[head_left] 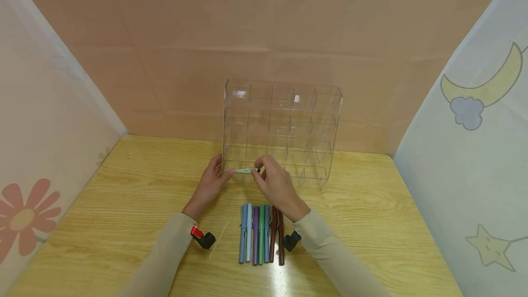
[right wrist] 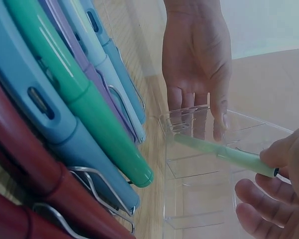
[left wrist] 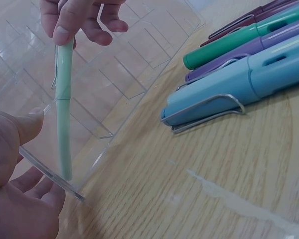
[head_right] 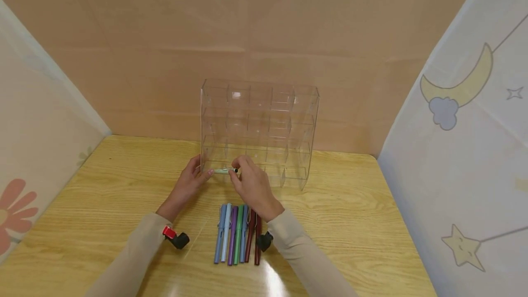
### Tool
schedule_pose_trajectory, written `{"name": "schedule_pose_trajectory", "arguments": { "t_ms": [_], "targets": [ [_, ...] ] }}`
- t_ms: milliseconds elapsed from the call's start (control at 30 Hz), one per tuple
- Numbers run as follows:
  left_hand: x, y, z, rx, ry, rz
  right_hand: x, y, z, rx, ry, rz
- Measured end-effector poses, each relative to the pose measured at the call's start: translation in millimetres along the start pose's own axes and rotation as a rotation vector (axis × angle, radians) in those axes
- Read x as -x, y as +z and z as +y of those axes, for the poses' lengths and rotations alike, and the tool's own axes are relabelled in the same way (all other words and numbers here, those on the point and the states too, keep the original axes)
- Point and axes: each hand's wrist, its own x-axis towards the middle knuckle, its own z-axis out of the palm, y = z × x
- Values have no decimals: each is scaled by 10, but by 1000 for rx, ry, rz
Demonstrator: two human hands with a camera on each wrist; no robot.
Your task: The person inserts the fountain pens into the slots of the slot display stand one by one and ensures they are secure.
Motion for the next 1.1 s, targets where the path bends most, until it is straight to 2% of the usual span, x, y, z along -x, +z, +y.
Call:
{"name": "schedule_pose_trajectory", "arguments": {
  "t_ms": [567,867,1100],
  "targets": [
    [-1,12,-33,-5,-4,0,17,-3,5,-9,-6,12],
    [1,0,-20,11,28,-16,80,-122,54,-11,56,4],
    [-25,-52,-3,-19,20,-18,156,-246,123,-33,109,15]
  ]
}}
